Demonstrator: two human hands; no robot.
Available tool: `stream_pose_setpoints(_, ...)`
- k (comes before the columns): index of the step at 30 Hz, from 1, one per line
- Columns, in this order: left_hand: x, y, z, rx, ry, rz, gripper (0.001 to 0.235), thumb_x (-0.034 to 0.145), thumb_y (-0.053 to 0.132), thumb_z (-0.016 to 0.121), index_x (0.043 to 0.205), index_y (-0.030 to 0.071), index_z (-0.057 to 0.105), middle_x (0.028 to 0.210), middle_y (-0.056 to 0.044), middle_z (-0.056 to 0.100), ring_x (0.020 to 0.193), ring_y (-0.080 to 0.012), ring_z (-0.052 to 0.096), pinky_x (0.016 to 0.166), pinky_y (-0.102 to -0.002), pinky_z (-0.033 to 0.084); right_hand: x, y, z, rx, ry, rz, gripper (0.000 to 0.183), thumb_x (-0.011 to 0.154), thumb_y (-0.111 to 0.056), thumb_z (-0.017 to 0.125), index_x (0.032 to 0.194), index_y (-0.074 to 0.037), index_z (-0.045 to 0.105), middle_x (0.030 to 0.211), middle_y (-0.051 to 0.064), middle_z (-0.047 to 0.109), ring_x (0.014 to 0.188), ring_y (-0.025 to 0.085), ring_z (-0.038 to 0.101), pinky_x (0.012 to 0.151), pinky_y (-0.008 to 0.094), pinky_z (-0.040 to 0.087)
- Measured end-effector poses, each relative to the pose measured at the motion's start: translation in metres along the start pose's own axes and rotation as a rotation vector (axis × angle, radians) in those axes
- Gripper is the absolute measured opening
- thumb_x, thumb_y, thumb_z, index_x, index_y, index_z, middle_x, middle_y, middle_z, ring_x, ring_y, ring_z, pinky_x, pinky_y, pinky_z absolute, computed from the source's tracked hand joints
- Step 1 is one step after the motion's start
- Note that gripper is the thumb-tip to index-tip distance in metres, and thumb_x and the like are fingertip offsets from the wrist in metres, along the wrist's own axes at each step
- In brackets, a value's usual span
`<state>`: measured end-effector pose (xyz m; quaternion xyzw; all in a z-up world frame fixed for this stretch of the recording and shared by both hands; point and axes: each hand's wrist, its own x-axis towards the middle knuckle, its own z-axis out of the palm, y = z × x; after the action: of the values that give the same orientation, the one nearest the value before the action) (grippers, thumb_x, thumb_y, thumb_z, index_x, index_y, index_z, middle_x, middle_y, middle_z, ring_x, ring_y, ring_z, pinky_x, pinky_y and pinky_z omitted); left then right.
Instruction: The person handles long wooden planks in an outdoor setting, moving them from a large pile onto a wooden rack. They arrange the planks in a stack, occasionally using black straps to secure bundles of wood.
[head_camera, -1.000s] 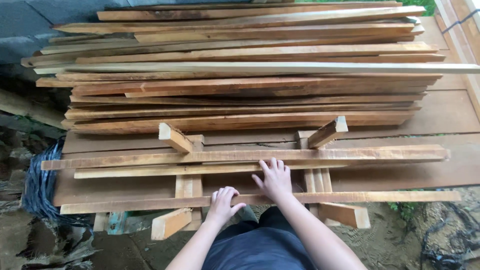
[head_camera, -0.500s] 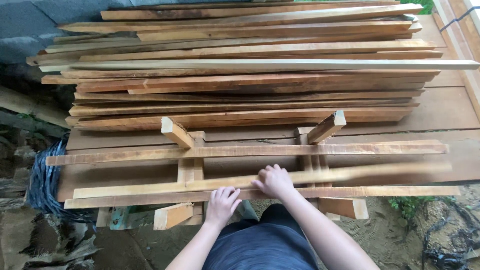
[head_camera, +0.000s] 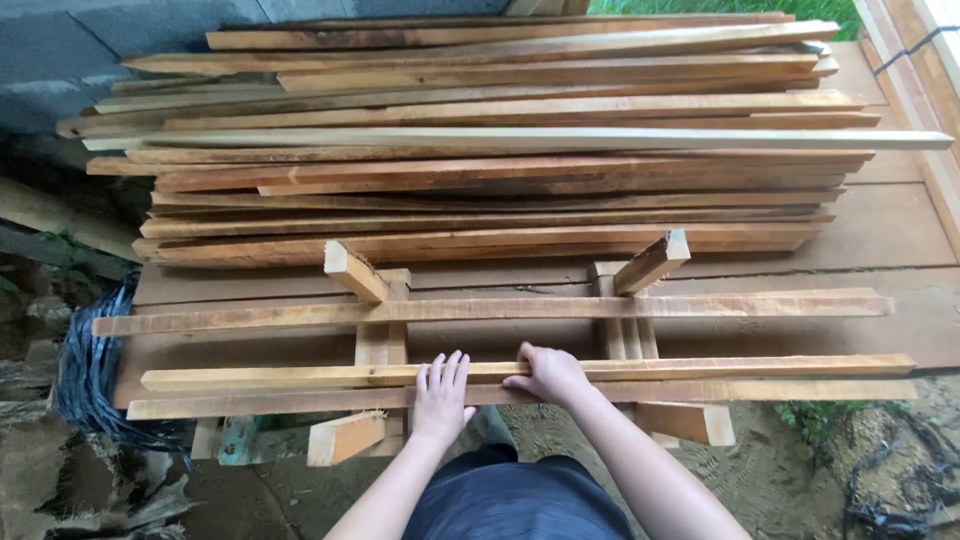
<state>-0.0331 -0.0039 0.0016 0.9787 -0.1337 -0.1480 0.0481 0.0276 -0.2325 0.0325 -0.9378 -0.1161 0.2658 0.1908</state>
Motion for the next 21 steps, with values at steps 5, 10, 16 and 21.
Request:
stream_pose_setpoints(5, 0.003, 0.0, -0.006, 0.028, -0.051, -0.018, 0.103, 0.076, 0.046, 0.085, 0.155, 0.01, 0.03, 0.159, -0.009, 0.033, 0.147, -0.0315, 0.029, 0.12, -0.055, 0.019, -0.003, -0.003, 0.011, 0.122, 0.16, -0.016, 0.052, 0.077, -0.061, 0.079, 0.092, -0.013, 0.064, 0.085, 0.009, 0.072, 0.086, 0.03, 0.069, 0.082, 0.043, 0.052)
stream_pose_setpoints(10, -0.001, 0.002, -0.002, 0.037, -0.057, -0.005, 0.102, 0.077, 0.046, 0.084, 0.155, 0.01, 0.029, 0.159, -0.01, 0.032, 0.146, -0.0307, 0.029, 0.12, -0.056, 0.017, -0.008, 0.001, 0.028, 0.101, 0.36, -0.122, 0.043, 0.076, -0.054, 0.082, 0.085, -0.015, 0.066, 0.084, 0.002, 0.068, 0.088, 0.023, 0.063, 0.087, 0.039, 0.045)
stream_pose_setpoints(16, -0.003, -0.003, -0.008, -0.003, 0.043, -0.012, 0.1, 0.076, 0.047, 0.083, 0.153, 0.009, 0.032, 0.155, -0.009, 0.037, 0.145, -0.0304, 0.03, 0.119, -0.055, 0.019, -0.002, 0.001, 0.022, 0.032, 0.599, -0.316, 0.042, 0.078, -0.052, 0.076, 0.095, -0.013, 0.072, 0.09, 0.003, 0.072, 0.093, 0.026, 0.064, 0.088, 0.041, 0.045)
stream_pose_setpoints(21, -0.005, 0.002, -0.019, -0.072, -0.023, -0.056, 0.088, 0.075, 0.044, 0.086, 0.145, 0.011, 0.044, 0.143, -0.007, 0.049, 0.136, -0.0282, 0.042, 0.113, -0.047, 0.032, 0.006, -0.003, 0.01, -0.176, -0.129, 0.099, 0.088, 0.077, -0.092, 0.05, 0.095, -0.009, 0.075, 0.094, 0.013, 0.076, 0.092, 0.029, 0.074, 0.085, 0.042, 0.058)
